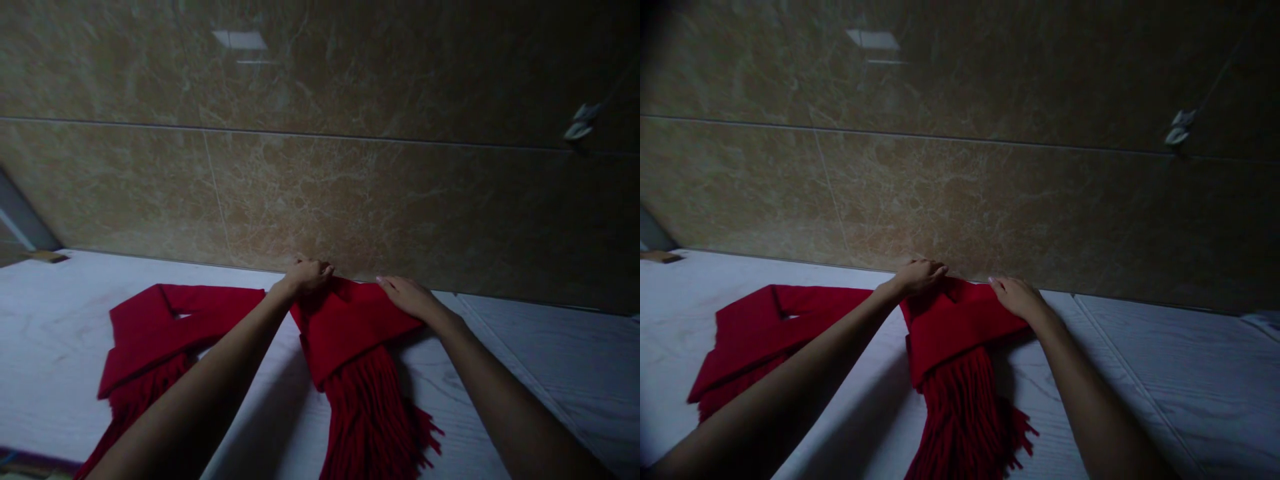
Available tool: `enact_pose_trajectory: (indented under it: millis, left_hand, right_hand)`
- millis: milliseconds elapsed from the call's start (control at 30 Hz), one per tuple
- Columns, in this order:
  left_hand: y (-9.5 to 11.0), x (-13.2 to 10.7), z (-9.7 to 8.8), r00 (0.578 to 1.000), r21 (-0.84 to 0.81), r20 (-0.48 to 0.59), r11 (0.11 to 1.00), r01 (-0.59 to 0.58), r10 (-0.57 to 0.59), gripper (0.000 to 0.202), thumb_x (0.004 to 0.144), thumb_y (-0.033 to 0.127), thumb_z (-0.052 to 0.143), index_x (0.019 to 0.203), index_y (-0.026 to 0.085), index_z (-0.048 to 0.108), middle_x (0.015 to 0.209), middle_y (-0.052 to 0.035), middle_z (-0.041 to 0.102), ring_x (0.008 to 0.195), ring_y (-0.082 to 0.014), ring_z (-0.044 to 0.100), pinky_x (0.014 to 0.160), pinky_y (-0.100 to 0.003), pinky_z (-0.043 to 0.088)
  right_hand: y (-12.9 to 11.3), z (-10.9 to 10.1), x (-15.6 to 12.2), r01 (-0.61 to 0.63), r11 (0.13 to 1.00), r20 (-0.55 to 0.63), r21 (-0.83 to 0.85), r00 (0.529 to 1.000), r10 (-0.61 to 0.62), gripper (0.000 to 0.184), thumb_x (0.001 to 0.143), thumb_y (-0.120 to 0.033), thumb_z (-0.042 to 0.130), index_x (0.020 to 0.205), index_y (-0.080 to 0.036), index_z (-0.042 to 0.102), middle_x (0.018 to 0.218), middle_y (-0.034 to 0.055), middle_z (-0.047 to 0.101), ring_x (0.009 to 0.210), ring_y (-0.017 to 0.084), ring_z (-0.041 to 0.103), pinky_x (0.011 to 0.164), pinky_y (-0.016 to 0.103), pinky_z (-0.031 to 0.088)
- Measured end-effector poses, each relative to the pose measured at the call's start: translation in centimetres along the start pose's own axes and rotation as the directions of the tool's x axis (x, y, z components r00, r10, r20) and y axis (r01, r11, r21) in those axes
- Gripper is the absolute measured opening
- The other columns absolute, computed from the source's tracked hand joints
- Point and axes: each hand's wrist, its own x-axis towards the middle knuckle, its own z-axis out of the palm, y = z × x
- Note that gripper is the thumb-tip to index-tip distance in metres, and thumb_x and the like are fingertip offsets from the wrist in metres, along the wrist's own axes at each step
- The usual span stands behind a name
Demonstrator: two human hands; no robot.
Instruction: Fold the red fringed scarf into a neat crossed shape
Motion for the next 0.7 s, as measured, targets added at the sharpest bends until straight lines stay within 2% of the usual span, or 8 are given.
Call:
enact_pose_trajectory:
  millis: [100,233,367,433,533,700]
  left_hand:
    - [-0.4,1.3,0.3,0.997,0.006,0.08,1.0,0.018,-0.019,0.049,0.102,0.043,0.031,0.103,0.018,0.073,0.108,-0.0155,0.074,0.103,-0.0294,0.069,0.093,-0.041,0.047]
    - [-0.9,2.4,0.6,0.99,-0.012,0.14,1.0,0.01,-0.008,0.049,0.1,0.044,0.034,0.1,0.018,0.075,0.105,-0.0152,0.075,0.098,-0.0267,0.07,0.086,-0.033,0.05]
    - [-1.1,3.2,1.2,0.984,-0.015,0.174,0.999,0.029,-0.026,0.052,0.101,0.046,0.032,0.1,0.016,0.075,0.104,-0.0163,0.075,0.097,-0.0268,0.07,0.085,-0.033,0.05]
    - [-1.2,3.4,1.7,0.981,-0.017,0.191,0.999,0.04,-0.036,0.052,0.101,0.046,0.032,0.101,0.016,0.075,0.102,-0.0156,0.076,0.096,-0.0257,0.071,0.083,-0.032,0.05]
    - [-1.4,3.5,2.8,0.978,-0.015,0.2,0.998,0.059,-0.055,0.049,0.099,0.045,0.035,0.101,0.017,0.076,0.103,-0.0153,0.076,0.094,-0.0266,0.071,0.08,-0.032,0.051]
    - [-1.5,3.1,3.4,0.98,-0.008,0.189,0.997,0.071,-0.068,0.045,0.097,0.044,0.037,0.104,0.021,0.076,0.107,-0.0133,0.075,0.097,-0.027,0.069,0.081,-0.033,0.051]
  right_hand:
    - [-0.2,-0.4,0.9,-0.006,1.0,0.107,-0.006,0.994,0.007,0.059,0.103,-0.047,0.024,0.115,-0.019,0.074,0.125,0.0139,0.071,0.121,0.029,0.063,0.106,0.041,0.043]
    - [-0.1,-0.4,2.3,-0.045,0.999,0.13,-0.022,0.99,0.047,0.07,0.102,-0.057,0.02,0.121,-0.014,0.072,0.129,0.0187,0.067,0.127,0.033,0.058,0.11,0.046,0.037]
    - [0.0,0.0,3.7,-0.059,0.998,0.151,-0.001,0.987,0.059,0.083,0.099,-0.065,0.016,0.12,-0.008,0.072,0.13,0.023,0.066,0.129,0.031,0.056,0.112,0.04,0.035]
    - [0.0,0.3,3.9,-0.062,0.998,0.165,0.014,0.985,0.059,0.085,0.099,-0.065,0.015,0.121,-0.005,0.071,0.131,0.024,0.065,0.13,0.03,0.056,0.111,0.037,0.036]
    - [0.0,0.9,3.7,-0.083,0.996,0.173,0.016,0.982,0.079,0.087,0.1,-0.064,0.013,0.12,-0.002,0.07,0.129,0.0268,0.065,0.129,0.033,0.056,0.11,0.04,0.038]
    - [0.1,1.2,3.1,-0.105,0.994,0.181,0.009,0.978,0.102,0.078,0.103,-0.053,0.013,0.12,-0.003,0.07,0.13,0.0256,0.065,0.128,0.033,0.058,0.106,0.042,0.042]
